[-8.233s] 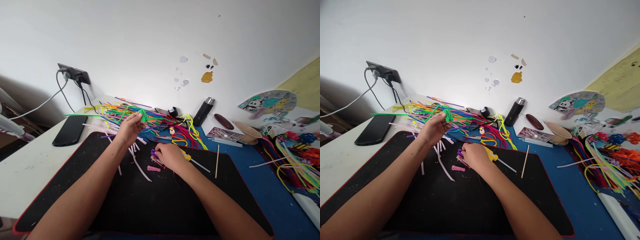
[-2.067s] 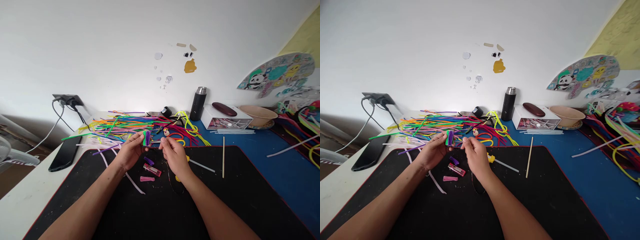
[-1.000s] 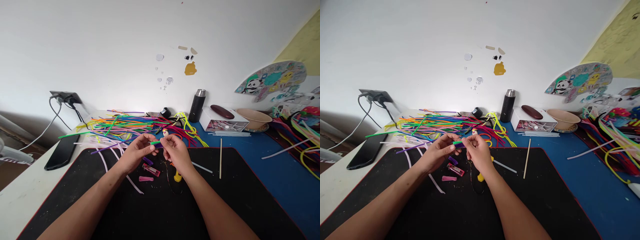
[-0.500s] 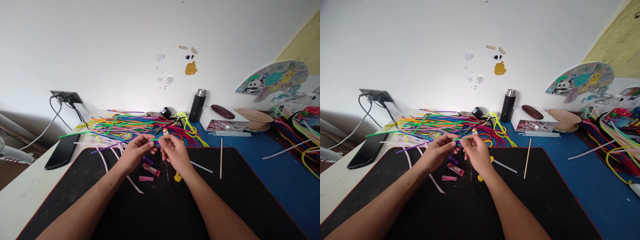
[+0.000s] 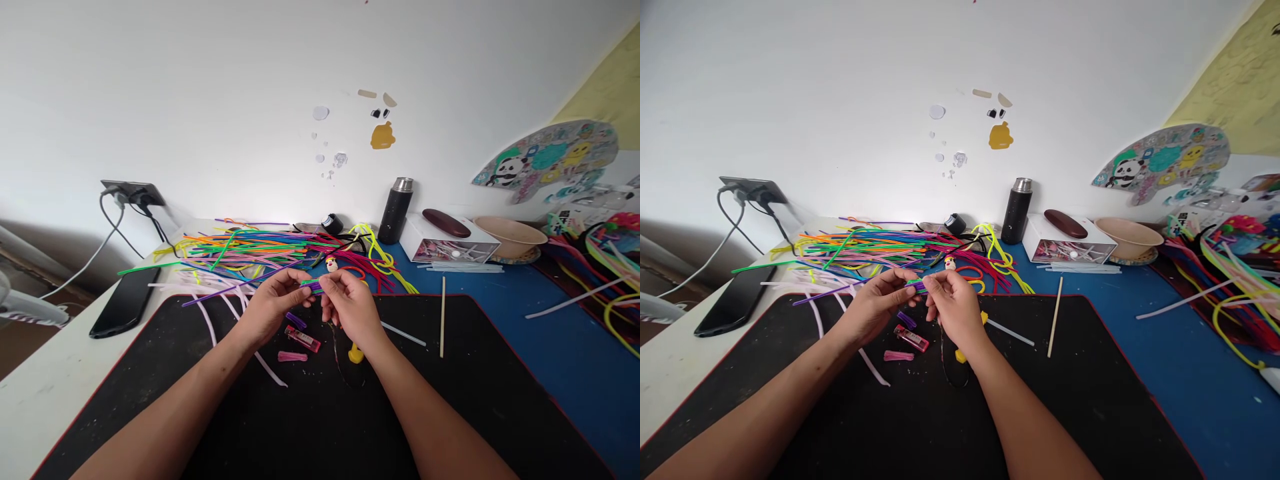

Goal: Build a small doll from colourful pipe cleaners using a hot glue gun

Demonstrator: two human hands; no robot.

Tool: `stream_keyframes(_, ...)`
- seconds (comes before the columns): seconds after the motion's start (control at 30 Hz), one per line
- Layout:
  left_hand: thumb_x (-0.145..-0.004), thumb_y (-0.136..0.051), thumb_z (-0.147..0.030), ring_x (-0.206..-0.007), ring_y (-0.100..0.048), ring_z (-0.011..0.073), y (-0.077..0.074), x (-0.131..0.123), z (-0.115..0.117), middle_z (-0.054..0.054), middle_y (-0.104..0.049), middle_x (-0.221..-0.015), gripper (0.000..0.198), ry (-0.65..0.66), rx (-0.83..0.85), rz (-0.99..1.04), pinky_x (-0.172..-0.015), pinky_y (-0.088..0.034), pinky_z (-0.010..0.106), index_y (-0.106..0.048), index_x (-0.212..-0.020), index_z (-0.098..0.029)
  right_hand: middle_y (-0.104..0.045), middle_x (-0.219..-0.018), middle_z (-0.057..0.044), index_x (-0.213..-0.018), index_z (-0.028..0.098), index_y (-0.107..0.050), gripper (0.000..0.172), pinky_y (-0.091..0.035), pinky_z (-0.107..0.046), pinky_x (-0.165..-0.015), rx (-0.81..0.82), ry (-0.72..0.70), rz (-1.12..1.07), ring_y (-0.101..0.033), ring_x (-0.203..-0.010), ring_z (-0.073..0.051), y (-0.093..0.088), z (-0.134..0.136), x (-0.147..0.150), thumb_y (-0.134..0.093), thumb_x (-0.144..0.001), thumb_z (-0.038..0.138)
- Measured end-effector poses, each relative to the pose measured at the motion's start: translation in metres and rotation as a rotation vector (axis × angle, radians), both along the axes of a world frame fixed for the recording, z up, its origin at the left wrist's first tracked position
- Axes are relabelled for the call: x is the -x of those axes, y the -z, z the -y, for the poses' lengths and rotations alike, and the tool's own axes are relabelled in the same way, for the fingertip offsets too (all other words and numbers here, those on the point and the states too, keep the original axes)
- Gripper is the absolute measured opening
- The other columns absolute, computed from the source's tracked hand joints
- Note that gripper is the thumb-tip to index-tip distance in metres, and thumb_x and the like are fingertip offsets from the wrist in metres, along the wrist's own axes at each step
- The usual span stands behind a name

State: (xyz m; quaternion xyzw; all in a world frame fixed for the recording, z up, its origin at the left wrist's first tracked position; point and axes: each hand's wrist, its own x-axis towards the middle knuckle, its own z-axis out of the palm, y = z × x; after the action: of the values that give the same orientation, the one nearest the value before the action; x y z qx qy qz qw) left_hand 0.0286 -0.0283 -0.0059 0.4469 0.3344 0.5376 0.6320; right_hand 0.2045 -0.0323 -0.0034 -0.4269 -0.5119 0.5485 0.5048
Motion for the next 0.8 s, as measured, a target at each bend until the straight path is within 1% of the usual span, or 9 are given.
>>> stream_keyframes(0.4, -0.076, -0.095, -0.028, -0.071, -0.069, 0.0169, 0.0021, 0.0001, -0.0003, 0.003, -0.074, -0.080, 0.027, -0.013, -0.034, -0.054, -0.070, -0.055, 0.029, -0.079, -0.095, -0.018, -0.061, -0.061, 0.005, -0.088, 0.021, -0.062, 0.046, -0.035, -0.018, -0.034, -0.001, -0.010, -0.001, -0.059, -0.041, -0.011, 0.0019, -0.0005, 0.0002, -0.074, -0.087, 0.066)
stream_keyframes(0.57, -0.075, -0.095, -0.031, -0.078, -0.068, 0.0166, -0.0007, 0.0005, 0.0010, 0.004, -0.073, -0.092, 0.030, 0.027, -0.036, -0.036, -0.073, -0.057, 0.028, -0.080, -0.097, -0.018, -0.062, -0.063, 0.004, -0.091, 0.020, -0.064, 0.046, -0.035, -0.018, -0.034, 0.011, -0.018, 0.007, -0.060, -0.042, -0.011, 0.0034, -0.0009, 0.0002, -0.074, -0.087, 0.066)
stream_keyframes(0.67, -0.076, -0.095, -0.035, -0.080, -0.068, 0.0170, -0.0037, 0.0012, 0.0020, 0.006, -0.073, -0.099, 0.032, 0.064, -0.016, -0.002, -0.074, -0.058, 0.029, -0.081, -0.099, -0.018, -0.062, -0.065, 0.004, -0.093, 0.020, -0.065, 0.047, -0.035, -0.018, -0.034, 0.015, -0.023, 0.017, -0.061, -0.042, -0.011, 0.0030, -0.0010, 0.0000, -0.074, -0.086, 0.066)
stream_keyframes(0.73, -0.079, -0.093, -0.038, -0.079, -0.069, 0.0177, -0.0040, 0.0018, 0.0020, 0.006, -0.073, -0.097, 0.032, 0.092, 0.012, 0.029, -0.073, -0.058, 0.030, -0.081, -0.100, -0.017, -0.063, -0.066, 0.004, -0.094, 0.020, -0.065, 0.048, -0.035, -0.018, -0.034, 0.016, -0.021, 0.019, -0.061, -0.043, -0.011, 0.0030, -0.0010, 0.0001, -0.074, -0.086, 0.066)
stream_keyframes(0.8, -0.081, -0.092, -0.037, -0.077, -0.070, 0.0179, -0.0026, 0.0026, 0.0013, 0.006, -0.073, -0.090, 0.030, 0.109, 0.033, 0.042, -0.072, -0.058, 0.029, -0.080, -0.099, -0.017, -0.063, -0.067, 0.004, -0.094, 0.020, -0.065, 0.048, -0.035, -0.018, -0.034, 0.014, -0.025, 0.021, -0.061, -0.043, -0.011, 0.0036, -0.0011, 0.0003, -0.074, -0.086, 0.066)
